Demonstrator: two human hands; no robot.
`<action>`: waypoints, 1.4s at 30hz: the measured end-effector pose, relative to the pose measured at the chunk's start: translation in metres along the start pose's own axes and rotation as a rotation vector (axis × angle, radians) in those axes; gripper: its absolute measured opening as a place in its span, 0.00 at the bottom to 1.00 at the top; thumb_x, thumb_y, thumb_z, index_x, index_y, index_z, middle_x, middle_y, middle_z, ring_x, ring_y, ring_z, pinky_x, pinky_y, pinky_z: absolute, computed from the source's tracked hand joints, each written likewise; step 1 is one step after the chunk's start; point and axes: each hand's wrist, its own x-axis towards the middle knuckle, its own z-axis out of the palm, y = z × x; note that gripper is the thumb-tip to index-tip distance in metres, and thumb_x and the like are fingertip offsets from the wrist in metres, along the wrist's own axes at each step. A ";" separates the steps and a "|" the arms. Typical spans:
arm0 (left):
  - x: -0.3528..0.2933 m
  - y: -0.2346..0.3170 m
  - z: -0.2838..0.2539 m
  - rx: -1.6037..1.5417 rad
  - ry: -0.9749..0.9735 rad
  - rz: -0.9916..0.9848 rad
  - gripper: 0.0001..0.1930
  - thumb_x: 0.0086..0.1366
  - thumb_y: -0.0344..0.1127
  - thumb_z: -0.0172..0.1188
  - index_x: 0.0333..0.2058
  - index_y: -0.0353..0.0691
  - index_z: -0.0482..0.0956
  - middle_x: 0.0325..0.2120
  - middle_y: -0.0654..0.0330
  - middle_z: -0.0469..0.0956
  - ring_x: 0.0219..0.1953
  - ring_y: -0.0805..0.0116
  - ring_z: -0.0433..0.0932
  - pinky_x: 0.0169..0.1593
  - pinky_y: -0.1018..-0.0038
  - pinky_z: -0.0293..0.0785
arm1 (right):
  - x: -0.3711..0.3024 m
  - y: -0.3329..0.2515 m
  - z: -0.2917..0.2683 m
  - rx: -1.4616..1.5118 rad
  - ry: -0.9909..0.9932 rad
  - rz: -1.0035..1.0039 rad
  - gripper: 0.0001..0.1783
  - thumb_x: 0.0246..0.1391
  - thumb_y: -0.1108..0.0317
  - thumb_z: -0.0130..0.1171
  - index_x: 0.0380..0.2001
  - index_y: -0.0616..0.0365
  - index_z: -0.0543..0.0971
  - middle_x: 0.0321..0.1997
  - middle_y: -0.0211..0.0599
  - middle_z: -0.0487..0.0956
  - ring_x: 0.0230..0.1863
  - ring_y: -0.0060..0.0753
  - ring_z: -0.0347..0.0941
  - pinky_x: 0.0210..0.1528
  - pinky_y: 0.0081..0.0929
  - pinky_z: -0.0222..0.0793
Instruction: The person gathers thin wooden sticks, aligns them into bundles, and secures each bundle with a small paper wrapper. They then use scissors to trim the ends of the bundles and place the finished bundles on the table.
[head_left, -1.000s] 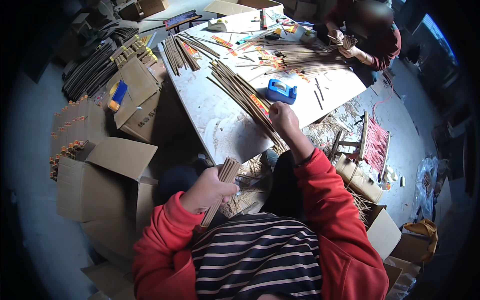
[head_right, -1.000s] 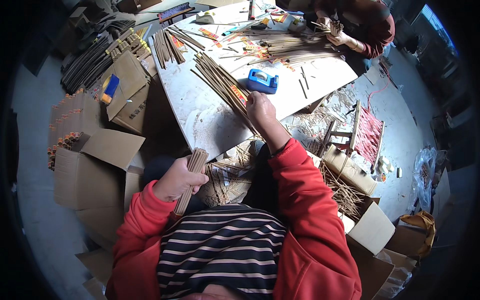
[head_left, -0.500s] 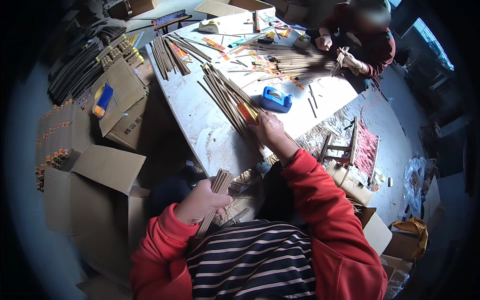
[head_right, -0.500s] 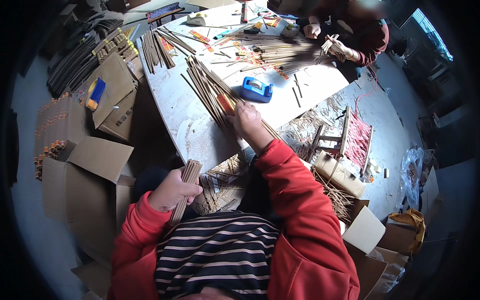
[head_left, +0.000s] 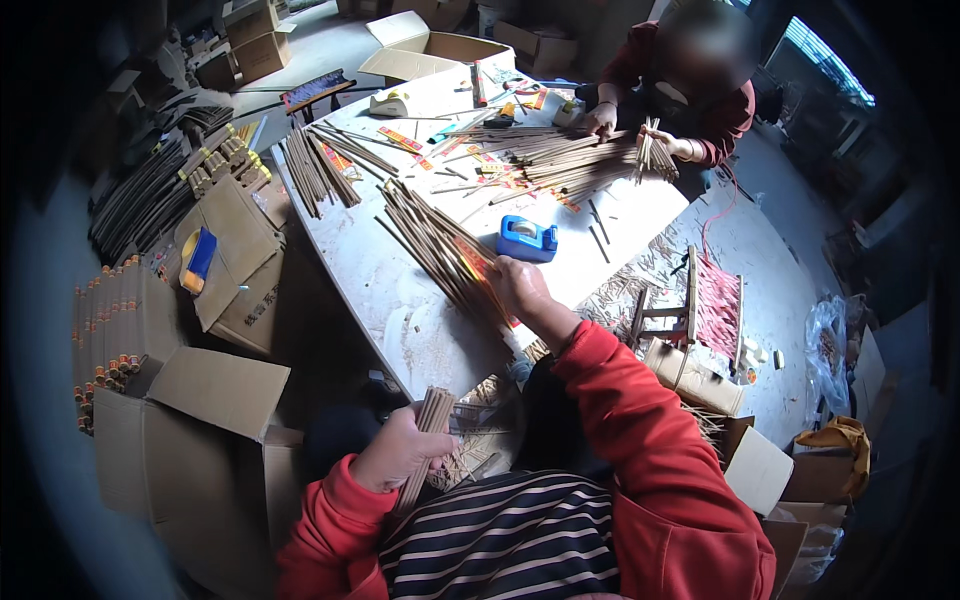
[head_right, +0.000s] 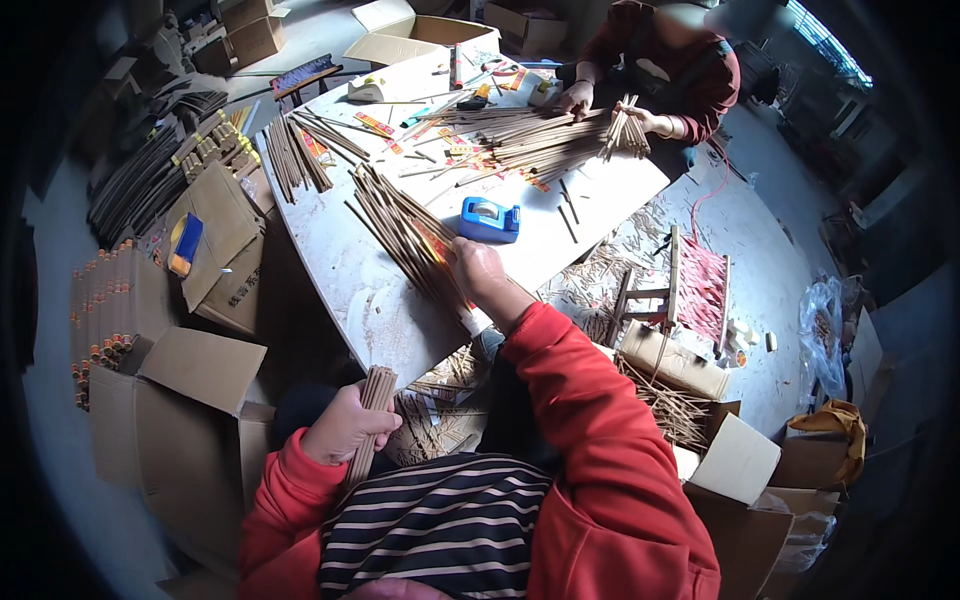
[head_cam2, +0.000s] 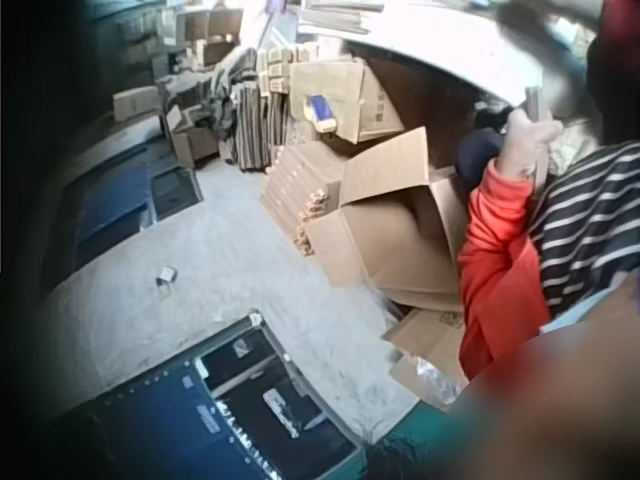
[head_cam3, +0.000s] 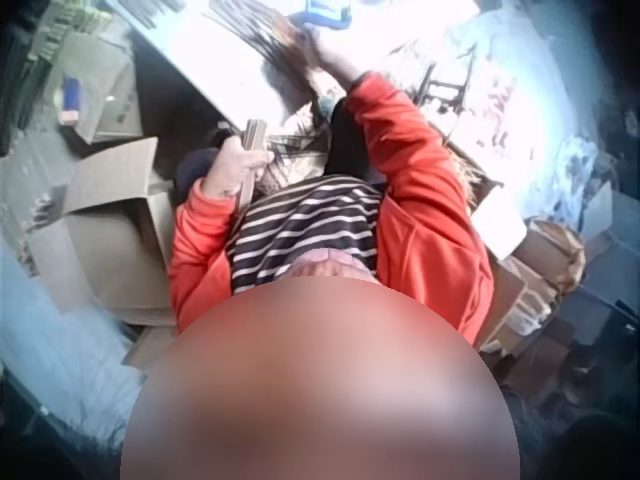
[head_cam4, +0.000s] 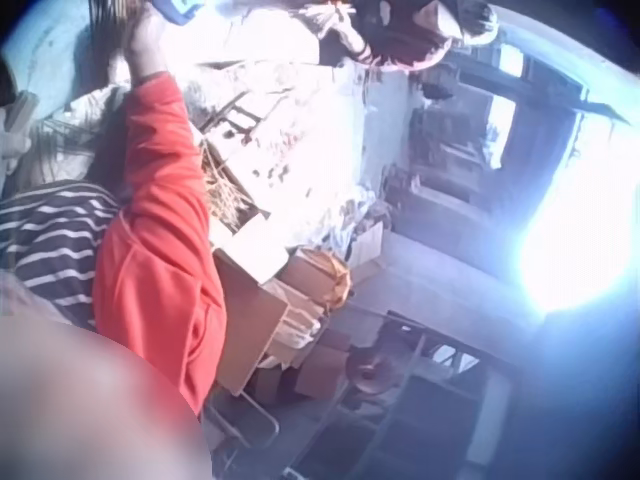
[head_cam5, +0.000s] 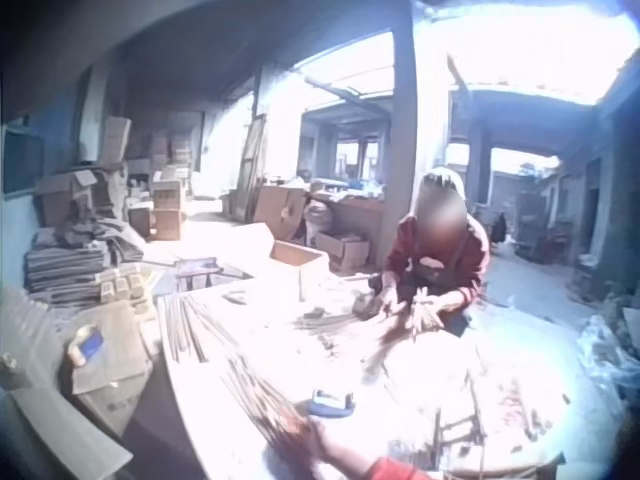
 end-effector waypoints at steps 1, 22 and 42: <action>0.000 0.001 0.001 0.006 0.008 -0.002 0.09 0.50 0.25 0.60 0.27 0.36 0.68 0.17 0.65 0.68 0.15 0.79 0.67 0.19 0.83 0.65 | 0.001 0.000 -0.003 -0.008 -0.037 0.034 0.13 0.48 0.58 0.55 0.22 0.57 0.76 0.24 0.49 0.75 0.30 0.50 0.73 0.32 0.39 0.68; 0.004 0.002 0.000 0.064 -0.006 0.024 0.08 0.49 0.28 0.61 0.25 0.34 0.69 0.16 0.63 0.70 0.15 0.79 0.69 0.19 0.82 0.66 | 0.002 0.022 -0.010 0.296 -0.035 0.029 0.06 0.48 0.68 0.56 0.26 0.59 0.76 0.22 0.46 0.76 0.25 0.48 0.73 0.29 0.35 0.68; -0.012 0.004 0.010 0.064 0.011 0.066 0.09 0.50 0.27 0.60 0.27 0.36 0.67 0.16 0.65 0.68 0.15 0.80 0.67 0.18 0.83 0.65 | -0.003 -0.008 -0.049 1.149 -0.222 0.299 0.10 0.56 0.65 0.53 0.32 0.63 0.72 0.23 0.28 0.72 0.21 0.13 0.65 0.21 0.12 0.60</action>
